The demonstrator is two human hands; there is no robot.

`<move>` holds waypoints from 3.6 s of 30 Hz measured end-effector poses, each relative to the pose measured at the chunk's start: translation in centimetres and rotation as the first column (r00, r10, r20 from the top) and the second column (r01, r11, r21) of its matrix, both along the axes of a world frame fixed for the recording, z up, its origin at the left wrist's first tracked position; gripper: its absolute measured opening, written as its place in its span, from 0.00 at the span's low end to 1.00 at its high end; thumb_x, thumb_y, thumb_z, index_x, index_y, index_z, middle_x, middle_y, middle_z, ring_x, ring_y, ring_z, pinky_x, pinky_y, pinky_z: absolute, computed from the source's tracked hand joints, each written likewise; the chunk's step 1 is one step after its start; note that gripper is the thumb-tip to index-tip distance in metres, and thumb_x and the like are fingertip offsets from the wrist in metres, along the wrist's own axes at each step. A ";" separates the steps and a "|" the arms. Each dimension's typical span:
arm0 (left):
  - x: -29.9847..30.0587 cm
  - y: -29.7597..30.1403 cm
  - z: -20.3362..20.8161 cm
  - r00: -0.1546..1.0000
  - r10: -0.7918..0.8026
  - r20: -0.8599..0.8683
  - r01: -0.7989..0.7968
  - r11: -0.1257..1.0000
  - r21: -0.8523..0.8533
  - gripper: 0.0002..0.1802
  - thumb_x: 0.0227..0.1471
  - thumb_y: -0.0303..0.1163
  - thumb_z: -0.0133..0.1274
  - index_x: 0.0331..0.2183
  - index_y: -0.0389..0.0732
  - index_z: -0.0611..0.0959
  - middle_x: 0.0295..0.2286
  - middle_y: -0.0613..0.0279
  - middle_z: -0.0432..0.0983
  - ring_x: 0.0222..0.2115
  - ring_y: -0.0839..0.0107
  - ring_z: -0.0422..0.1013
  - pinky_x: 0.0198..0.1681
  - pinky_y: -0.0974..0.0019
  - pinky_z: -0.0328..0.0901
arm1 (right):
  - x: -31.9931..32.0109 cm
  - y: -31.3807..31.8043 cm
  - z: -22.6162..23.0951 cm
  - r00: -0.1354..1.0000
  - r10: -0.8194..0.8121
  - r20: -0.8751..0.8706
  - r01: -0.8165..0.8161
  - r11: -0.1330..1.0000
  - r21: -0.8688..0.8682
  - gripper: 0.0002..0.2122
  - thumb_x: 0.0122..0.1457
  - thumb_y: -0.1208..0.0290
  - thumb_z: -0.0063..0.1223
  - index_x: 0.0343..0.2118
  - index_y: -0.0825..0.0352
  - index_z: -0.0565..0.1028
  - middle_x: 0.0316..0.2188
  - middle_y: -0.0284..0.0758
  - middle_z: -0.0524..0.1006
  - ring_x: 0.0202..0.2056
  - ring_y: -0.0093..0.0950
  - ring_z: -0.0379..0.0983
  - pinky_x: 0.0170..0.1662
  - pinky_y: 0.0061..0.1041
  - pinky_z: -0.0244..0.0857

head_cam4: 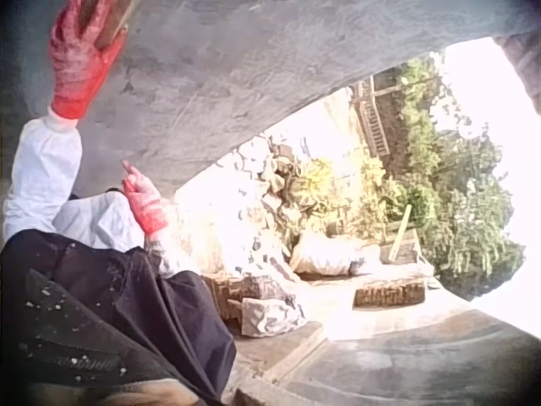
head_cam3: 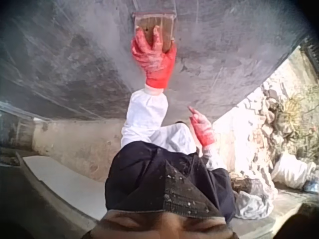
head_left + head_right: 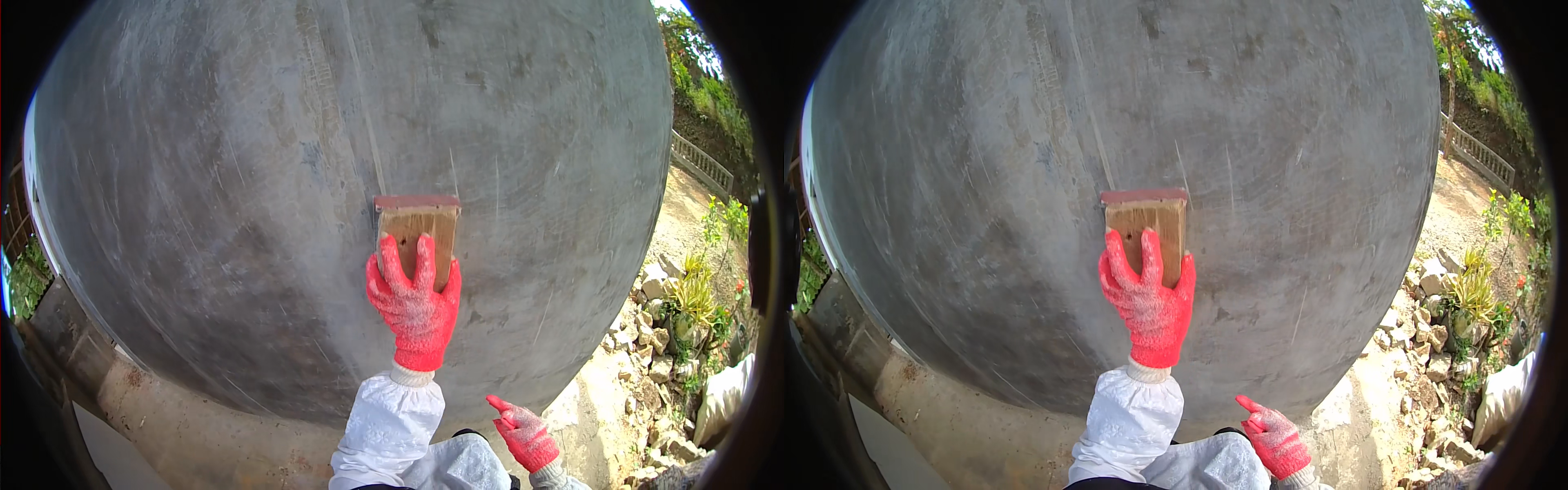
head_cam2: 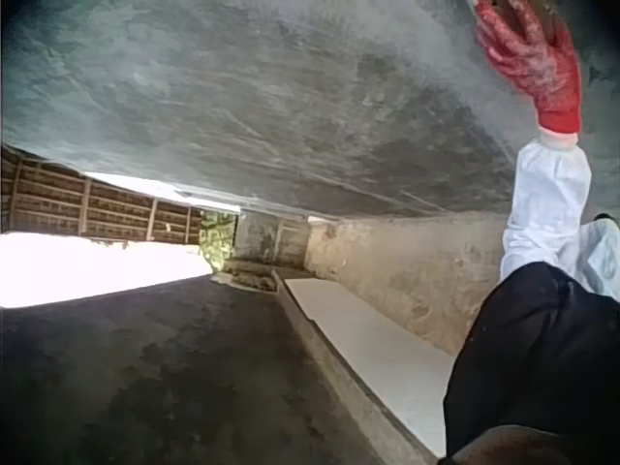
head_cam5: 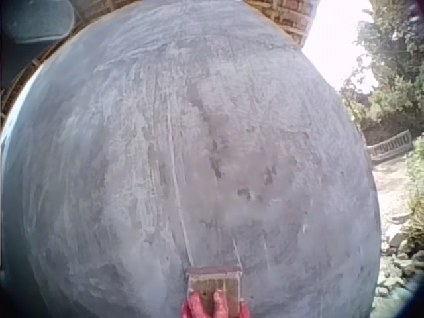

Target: The person is sanding a curved concrete surface using a sanding block by hand.

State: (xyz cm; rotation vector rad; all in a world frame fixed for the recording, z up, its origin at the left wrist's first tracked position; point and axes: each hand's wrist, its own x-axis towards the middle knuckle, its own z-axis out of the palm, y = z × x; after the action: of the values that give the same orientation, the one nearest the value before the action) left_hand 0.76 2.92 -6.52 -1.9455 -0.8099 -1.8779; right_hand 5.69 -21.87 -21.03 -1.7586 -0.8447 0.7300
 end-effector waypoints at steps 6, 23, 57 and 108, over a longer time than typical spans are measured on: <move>1.1 -1.0 -1.1 0.998 -0.011 0.061 0.015 0.998 -0.062 0.44 0.45 0.48 0.69 0.61 0.50 0.67 0.63 0.39 0.50 0.56 0.34 0.57 0.54 0.34 0.59 | 0.9 1.2 -1.0 0.921 -0.124 0.370 0.088 0.990 0.113 0.16 0.50 0.75 0.63 0.42 0.69 0.73 0.43 0.37 0.79 0.35 0.38 0.68 0.44 0.37 0.62; -5.6 -5.9 -8.8 0.772 -0.631 -0.075 0.553 0.725 -0.411 0.38 0.59 0.28 0.54 0.66 0.38 0.57 0.65 0.33 0.41 0.63 0.35 0.52 0.62 0.45 0.58 | 0.7 21.9 3.9 0.239 -0.826 0.510 0.143 0.550 0.823 0.37 0.33 0.61 0.73 0.51 0.65 0.70 0.46 0.41 0.73 0.55 0.43 0.64 0.56 0.51 0.56; -5.1 -6.7 -8.7 0.818 -0.568 0.090 0.553 0.734 -0.394 0.33 0.55 0.22 0.54 0.60 0.29 0.64 0.60 0.31 0.54 0.60 0.36 0.56 0.61 0.43 0.56 | 6.9 14.7 16.5 0.166 -0.802 0.574 0.246 0.597 0.763 0.49 0.22 0.58 0.78 0.55 0.65 0.67 0.44 0.38 0.76 0.48 0.41 0.71 0.57 0.46 0.53; 1.3 -6.4 -9.8 0.871 -0.463 -0.162 0.417 0.873 -0.252 0.31 0.54 0.26 0.56 0.59 0.35 0.68 0.61 0.42 0.57 0.64 0.36 0.50 0.64 0.39 0.51 | 19.9 6.3 20.9 0.077 -0.833 0.549 0.337 0.539 0.772 0.46 0.25 0.61 0.78 0.54 0.70 0.71 0.56 0.43 0.69 0.47 0.48 0.66 0.52 0.44 0.62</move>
State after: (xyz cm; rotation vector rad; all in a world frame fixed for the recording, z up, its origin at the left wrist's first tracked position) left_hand 2.04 -3.45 -16.33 -2.6007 -0.5411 -1.8158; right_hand 25.54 -15.52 -0.10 -1.7195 -0.6821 -1.1612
